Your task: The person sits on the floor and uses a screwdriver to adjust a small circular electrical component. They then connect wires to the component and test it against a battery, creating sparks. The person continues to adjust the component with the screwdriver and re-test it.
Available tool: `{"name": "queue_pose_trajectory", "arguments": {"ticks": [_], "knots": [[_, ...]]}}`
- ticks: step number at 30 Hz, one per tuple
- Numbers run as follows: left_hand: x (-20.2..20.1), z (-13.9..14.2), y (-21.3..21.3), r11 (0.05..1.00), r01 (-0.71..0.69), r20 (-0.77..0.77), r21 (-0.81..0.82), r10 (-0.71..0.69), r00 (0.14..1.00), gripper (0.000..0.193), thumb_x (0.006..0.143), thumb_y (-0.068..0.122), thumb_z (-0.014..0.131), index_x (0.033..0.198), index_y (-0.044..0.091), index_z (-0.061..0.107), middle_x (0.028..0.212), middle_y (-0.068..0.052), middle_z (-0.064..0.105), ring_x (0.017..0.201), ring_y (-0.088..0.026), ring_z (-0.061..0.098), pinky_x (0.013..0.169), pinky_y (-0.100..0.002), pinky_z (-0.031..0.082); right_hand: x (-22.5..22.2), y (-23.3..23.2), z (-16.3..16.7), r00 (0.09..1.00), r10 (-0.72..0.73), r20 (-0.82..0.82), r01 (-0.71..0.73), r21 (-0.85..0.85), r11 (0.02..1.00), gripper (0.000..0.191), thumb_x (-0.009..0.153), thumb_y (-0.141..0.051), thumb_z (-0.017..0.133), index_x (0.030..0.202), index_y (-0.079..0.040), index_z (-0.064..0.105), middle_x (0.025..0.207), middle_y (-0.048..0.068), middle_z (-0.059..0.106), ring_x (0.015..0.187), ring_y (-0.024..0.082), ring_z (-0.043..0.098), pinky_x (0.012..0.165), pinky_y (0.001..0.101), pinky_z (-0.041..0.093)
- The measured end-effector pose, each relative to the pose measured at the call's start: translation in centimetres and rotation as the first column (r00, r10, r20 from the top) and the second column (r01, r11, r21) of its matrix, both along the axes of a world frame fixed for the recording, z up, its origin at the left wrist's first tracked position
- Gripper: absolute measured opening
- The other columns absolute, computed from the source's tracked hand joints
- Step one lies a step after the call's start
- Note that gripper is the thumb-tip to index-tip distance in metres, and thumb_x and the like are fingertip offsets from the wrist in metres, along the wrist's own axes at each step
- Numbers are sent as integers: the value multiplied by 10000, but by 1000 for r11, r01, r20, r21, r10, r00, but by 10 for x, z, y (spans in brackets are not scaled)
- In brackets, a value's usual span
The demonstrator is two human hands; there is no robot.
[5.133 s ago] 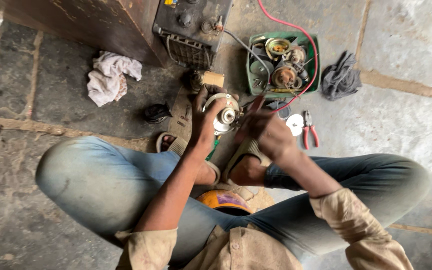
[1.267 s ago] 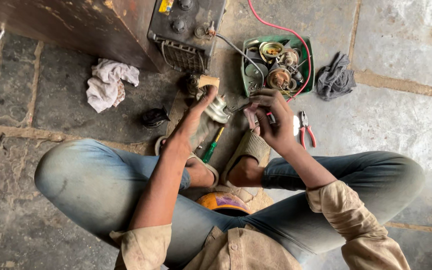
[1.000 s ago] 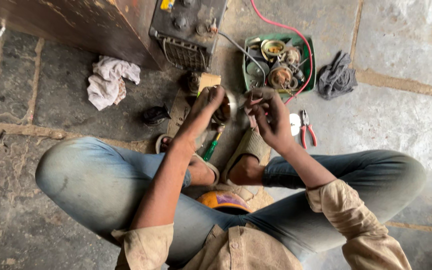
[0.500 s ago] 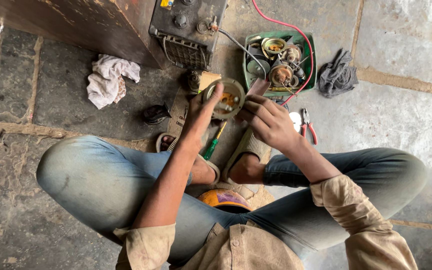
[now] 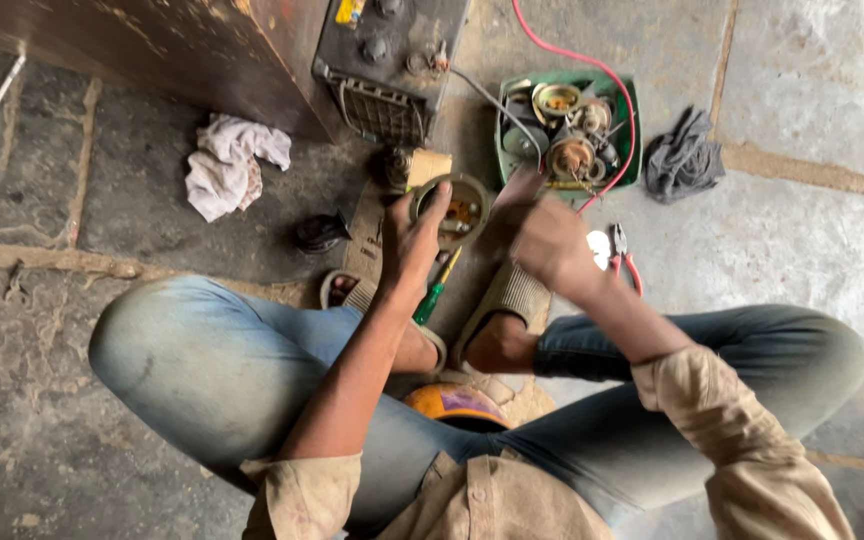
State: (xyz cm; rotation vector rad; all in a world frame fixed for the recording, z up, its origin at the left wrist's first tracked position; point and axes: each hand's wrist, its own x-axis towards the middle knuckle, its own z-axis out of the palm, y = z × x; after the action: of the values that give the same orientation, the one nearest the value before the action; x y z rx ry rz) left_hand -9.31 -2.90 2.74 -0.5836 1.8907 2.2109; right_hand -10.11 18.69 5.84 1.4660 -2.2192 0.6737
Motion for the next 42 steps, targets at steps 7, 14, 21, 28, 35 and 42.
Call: {"name": "queue_pose_trajectory", "arguments": {"ticks": [7,14,21,28,35,42], "knots": [[-2,-19,5,954,-100,-105,-282,73,992,504,1001,424,678,1243,-18,656,1143,-164,660,1043,-254,630,864,-381,510,9,-16,17,998,-16,64,16,10,1000,285,740,-82,766,1024,-73,784,1164,63,704,1112,319,662,765,375,572],[-1,-7,-8,975,-3,-27,-223,-4,1000,506,927,464,663,1150,13,725,1045,-116,763,950,-224,725,818,-350,565,-19,13,1,970,-143,198,155,-50,987,257,757,-120,767,1000,-45,730,1141,123,670,1090,361,648,892,491,553],[-3,6,-7,964,72,-132,-257,-109,985,465,948,422,684,1109,-10,740,1014,-111,768,931,-213,716,828,-339,551,-2,27,-45,993,-100,60,89,162,983,305,675,-119,790,963,-21,766,982,136,693,960,339,673,841,469,556],[-1,-5,-14,942,169,-54,-288,-192,980,680,884,559,694,1267,-2,665,1213,-162,659,1109,-261,664,876,-349,578,-4,18,3,987,-116,108,124,-77,989,300,742,-16,707,1035,-58,750,1128,81,703,1034,287,704,874,396,581],[-1,-25,-14,891,223,65,-396,-215,974,842,836,665,692,1380,34,570,1415,-200,502,1326,-316,492,1072,-452,421,-7,24,-28,960,-259,107,246,118,962,379,686,-29,694,1049,-121,750,1142,62,722,1060,280,704,901,401,580],[-1,-14,-13,954,159,18,-253,-159,987,672,867,559,736,1273,27,669,1231,-222,620,1144,-353,591,927,-502,477,0,15,-5,989,-148,2,148,18,989,342,737,-38,743,1076,-64,769,1106,78,741,1039,250,709,867,357,575]]}}
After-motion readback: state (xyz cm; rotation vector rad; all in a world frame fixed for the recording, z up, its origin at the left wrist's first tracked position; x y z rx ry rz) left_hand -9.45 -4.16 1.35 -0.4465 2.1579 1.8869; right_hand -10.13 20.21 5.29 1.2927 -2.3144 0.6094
